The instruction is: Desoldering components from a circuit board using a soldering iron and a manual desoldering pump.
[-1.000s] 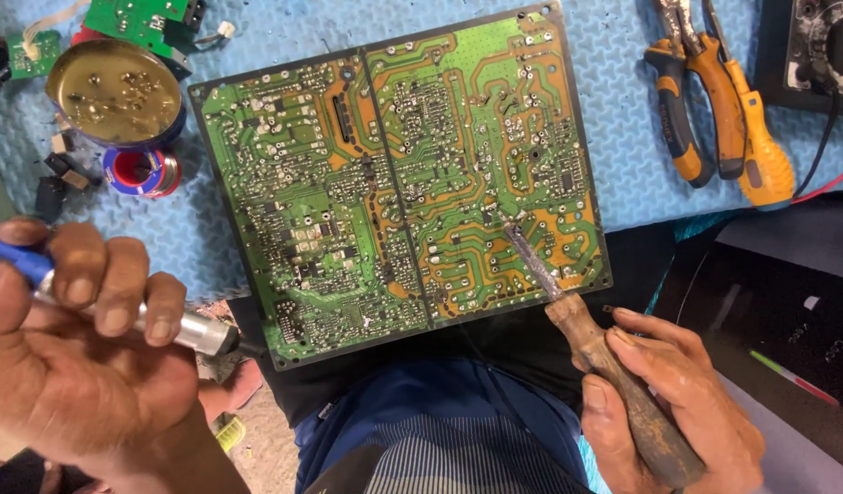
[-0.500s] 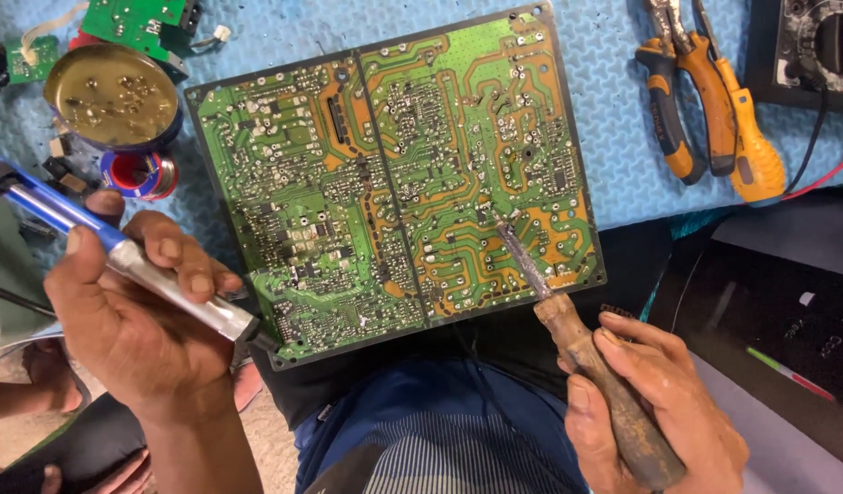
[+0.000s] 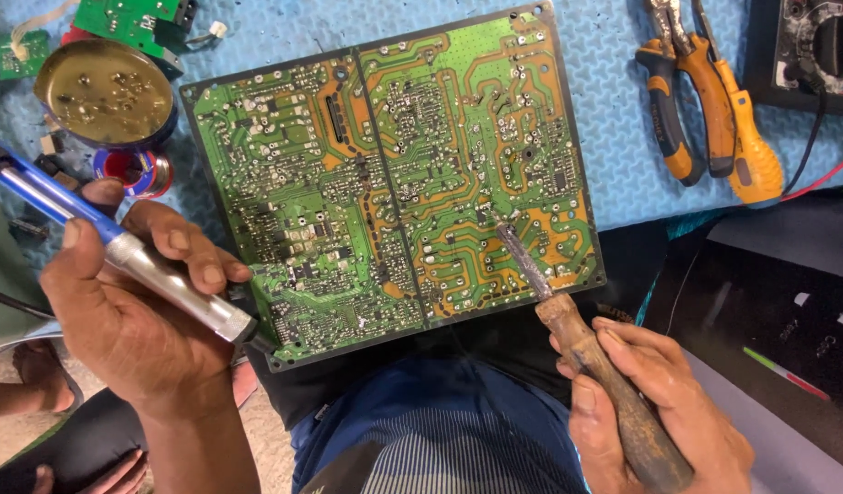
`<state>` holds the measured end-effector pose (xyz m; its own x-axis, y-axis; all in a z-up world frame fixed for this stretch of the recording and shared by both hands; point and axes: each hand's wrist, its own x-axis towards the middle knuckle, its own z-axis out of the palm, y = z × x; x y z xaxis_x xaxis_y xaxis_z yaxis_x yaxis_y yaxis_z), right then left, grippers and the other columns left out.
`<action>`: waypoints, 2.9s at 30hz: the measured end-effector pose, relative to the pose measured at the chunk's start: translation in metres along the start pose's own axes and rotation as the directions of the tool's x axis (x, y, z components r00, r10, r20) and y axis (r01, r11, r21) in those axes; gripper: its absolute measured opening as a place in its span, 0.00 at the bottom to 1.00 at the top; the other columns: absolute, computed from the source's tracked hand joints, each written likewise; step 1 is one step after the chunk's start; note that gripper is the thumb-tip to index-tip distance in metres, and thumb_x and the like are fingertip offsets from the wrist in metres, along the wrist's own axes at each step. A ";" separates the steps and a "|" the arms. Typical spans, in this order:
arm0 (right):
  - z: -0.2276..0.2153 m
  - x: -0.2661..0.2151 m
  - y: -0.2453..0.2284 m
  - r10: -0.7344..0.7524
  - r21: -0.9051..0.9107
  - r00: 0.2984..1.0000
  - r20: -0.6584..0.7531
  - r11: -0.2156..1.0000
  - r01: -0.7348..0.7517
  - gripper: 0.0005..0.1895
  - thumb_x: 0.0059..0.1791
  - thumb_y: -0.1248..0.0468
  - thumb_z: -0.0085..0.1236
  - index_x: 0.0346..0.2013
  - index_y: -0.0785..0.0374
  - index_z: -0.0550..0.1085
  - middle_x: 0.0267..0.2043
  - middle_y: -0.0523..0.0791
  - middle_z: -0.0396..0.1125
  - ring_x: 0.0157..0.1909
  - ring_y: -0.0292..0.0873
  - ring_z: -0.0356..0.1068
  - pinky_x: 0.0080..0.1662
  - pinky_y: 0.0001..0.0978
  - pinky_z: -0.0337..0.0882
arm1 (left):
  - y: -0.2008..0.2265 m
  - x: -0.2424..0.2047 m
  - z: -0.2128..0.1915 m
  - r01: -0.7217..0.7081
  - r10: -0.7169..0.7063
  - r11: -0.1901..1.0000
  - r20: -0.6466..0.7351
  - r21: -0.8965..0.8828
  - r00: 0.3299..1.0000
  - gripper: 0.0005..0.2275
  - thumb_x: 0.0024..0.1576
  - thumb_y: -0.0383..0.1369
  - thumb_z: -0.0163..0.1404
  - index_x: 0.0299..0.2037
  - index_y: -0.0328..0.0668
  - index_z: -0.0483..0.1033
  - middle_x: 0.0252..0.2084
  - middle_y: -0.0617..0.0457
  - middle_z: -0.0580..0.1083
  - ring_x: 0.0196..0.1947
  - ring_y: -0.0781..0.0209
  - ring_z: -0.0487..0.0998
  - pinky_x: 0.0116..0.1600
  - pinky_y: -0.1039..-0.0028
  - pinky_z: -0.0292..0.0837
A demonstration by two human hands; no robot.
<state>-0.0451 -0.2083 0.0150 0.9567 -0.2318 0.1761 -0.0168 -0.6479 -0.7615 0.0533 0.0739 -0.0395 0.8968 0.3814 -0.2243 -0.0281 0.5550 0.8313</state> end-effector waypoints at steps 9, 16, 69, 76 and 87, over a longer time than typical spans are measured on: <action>-0.008 0.013 0.012 -0.388 -0.217 0.912 0.134 0.886 0.409 0.13 0.44 0.65 0.67 0.41 0.64 0.75 0.38 0.49 0.76 0.41 0.41 0.78 0.56 0.44 0.78 | 0.001 -0.001 0.007 0.007 -0.006 1.000 -0.007 0.021 1.000 0.13 0.64 0.42 0.43 0.53 0.48 0.71 0.28 0.55 0.67 0.19 0.63 0.68 0.27 0.70 0.74; -0.007 0.009 0.007 -0.299 -0.171 0.951 0.074 0.936 0.308 0.12 0.44 0.68 0.66 0.40 0.67 0.76 0.38 0.51 0.75 0.41 0.45 0.77 0.57 0.44 0.79 | 0.000 0.002 0.002 0.013 -0.012 1.000 0.036 -0.022 0.999 0.12 0.66 0.42 0.42 0.54 0.47 0.70 0.30 0.54 0.67 0.19 0.62 0.68 0.28 0.69 0.76; -0.012 0.003 0.059 -0.260 0.048 0.961 0.096 0.965 0.256 0.22 0.48 0.67 0.56 0.56 0.67 0.67 0.43 0.50 0.75 0.58 0.54 0.78 0.66 0.40 0.75 | 0.039 0.000 0.056 -0.446 0.042 0.435 0.478 0.782 0.878 0.37 0.42 0.31 0.72 0.56 0.44 0.57 0.63 0.49 0.76 0.65 0.58 0.75 0.71 0.70 0.60; -0.032 0.019 0.133 0.142 0.093 0.615 0.776 0.938 -0.334 0.29 0.54 0.57 0.39 0.44 0.62 0.90 0.57 0.44 0.84 0.67 0.36 0.71 0.69 0.29 0.59 | 0.022 -0.005 0.071 -0.584 -0.219 0.252 0.633 0.772 0.743 0.43 0.43 0.40 0.72 0.67 0.54 0.57 0.68 0.52 0.71 0.45 0.52 0.87 0.43 0.66 0.82; 0.027 0.037 0.022 -0.446 0.181 0.891 -0.079 0.873 0.453 0.16 0.44 0.66 0.59 0.40 0.79 0.72 0.33 0.56 0.72 0.35 0.53 0.78 0.45 0.43 0.83 | 0.012 -0.012 0.069 -0.699 -0.134 0.163 0.717 0.697 0.684 0.39 0.50 0.40 0.69 0.69 0.47 0.56 0.71 0.51 0.70 0.60 0.50 0.81 0.44 0.61 0.81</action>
<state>-0.0023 -0.2116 -0.0124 0.8373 0.0255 0.5461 0.4716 -0.5389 -0.6979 0.0725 0.0253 0.0078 0.9339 -0.3433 0.1000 -0.3233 -0.6913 0.6462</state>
